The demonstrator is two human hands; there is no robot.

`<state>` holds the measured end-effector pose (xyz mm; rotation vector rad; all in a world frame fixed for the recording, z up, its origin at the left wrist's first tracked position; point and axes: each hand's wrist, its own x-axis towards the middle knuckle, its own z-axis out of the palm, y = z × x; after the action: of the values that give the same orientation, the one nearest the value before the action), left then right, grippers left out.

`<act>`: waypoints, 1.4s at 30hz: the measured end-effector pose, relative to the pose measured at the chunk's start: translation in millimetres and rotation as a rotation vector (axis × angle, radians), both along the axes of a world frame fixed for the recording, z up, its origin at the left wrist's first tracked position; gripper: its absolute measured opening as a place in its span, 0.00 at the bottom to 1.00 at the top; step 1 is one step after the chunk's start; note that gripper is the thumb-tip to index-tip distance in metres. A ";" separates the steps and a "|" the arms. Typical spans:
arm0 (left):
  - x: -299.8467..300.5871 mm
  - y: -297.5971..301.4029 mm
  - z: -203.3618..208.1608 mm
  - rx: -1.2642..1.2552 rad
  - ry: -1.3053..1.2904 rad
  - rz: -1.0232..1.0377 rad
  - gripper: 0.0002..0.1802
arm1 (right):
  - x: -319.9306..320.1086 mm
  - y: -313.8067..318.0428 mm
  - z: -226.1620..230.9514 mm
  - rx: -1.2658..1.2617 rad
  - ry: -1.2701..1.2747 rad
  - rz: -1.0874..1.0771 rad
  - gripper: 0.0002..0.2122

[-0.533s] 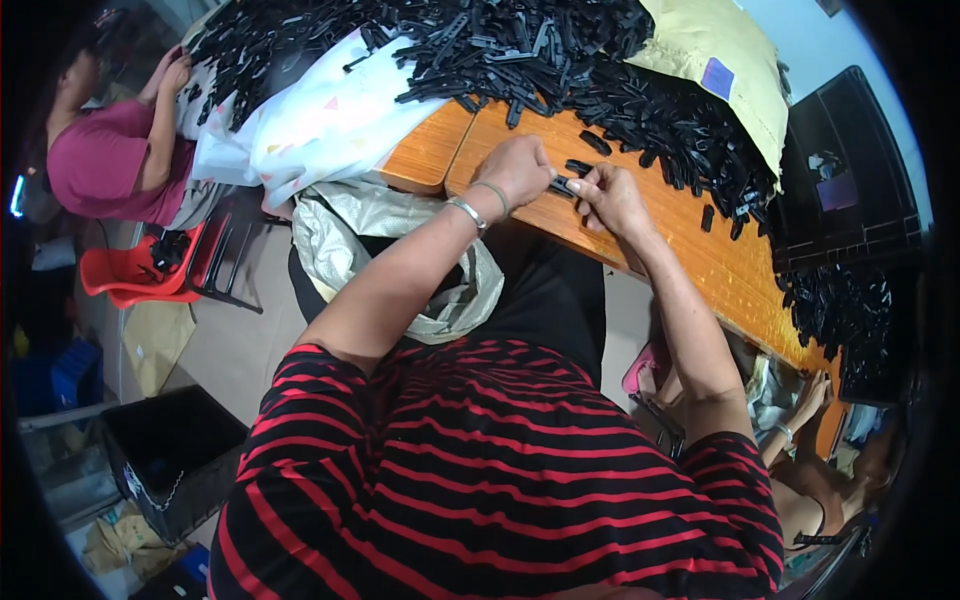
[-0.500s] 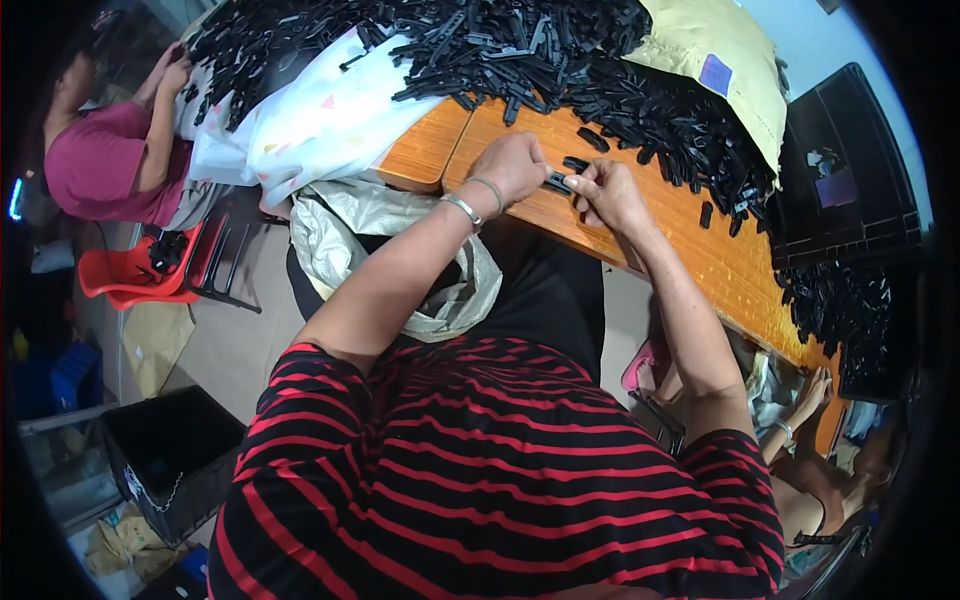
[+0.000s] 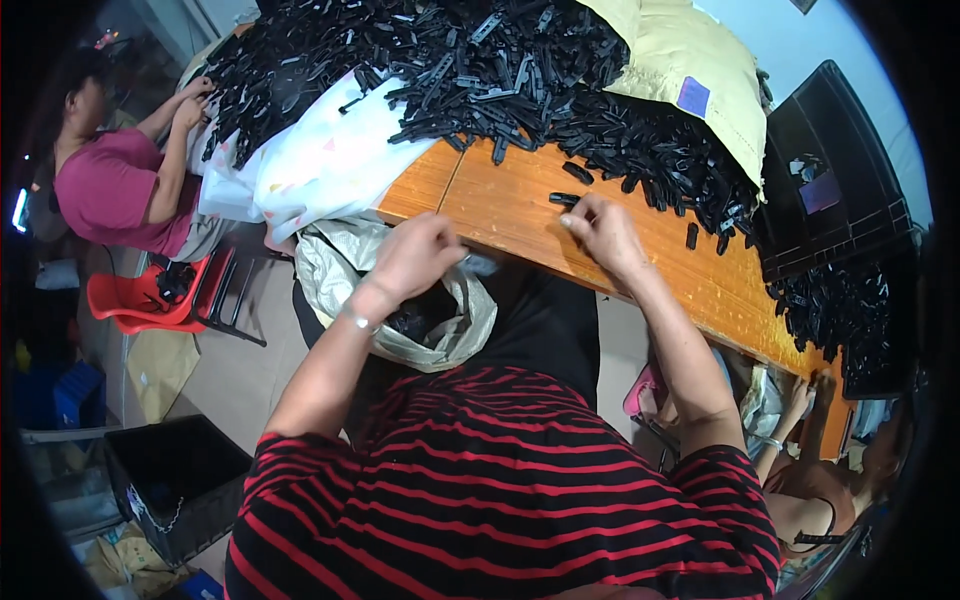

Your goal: Assembling small black plastic components by hand at a workbench.

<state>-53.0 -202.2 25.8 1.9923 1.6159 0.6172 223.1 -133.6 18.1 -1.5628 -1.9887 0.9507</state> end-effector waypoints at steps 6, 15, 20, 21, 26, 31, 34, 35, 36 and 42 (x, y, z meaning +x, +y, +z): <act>2.6 24.7 4.9 0.249 -0.135 0.119 0.10 | -7.5 22.5 -3.4 0.620 -0.264 -0.012 0.07; 65.6 123.4 -32.0 0.557 0.056 0.187 0.14 | -15.3 23.5 -3.6 0.418 -0.383 0.064 0.06; 63.7 121.7 -40.9 0.618 0.081 0.183 0.11 | -0.1 9.0 4.4 0.336 -0.298 0.136 0.08; 59.8 117.2 -42.6 0.620 0.069 0.162 0.10 | 3.0 6.4 5.9 0.411 -0.279 0.186 0.08; 53.7 109.2 -37.8 0.574 -0.004 0.138 0.07 | -1.2 1.6 14.5 0.438 -0.413 0.280 0.11; 40.2 121.6 -13.6 -0.349 -0.856 0.115 0.11 | -7.0 5.0 3.1 0.409 -0.340 0.235 0.12; 39.6 110.1 -12.5 -0.540 -0.928 0.067 0.15 | -15.0 3.0 -3.1 0.378 -0.221 0.189 0.12; 39.8 106.7 -15.0 -0.540 -0.972 0.084 0.16 | -19.3 1.7 -3.9 0.374 -0.208 0.162 0.12; 40.1 103.5 -17.4 -0.540 -1.014 0.102 0.17 | -23.8 0.0 -4.6 0.370 -0.194 0.134 0.12; 39.6 85.9 -22.9 -0.613 -1.228 0.076 0.13 | -46.4 -8.9 -6.1 0.494 -0.267 0.095 0.08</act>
<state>-13.4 -116.3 2.9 0.7620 0.8969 0.9490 176.7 -142.5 12.0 -1.3718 -2.2712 0.2471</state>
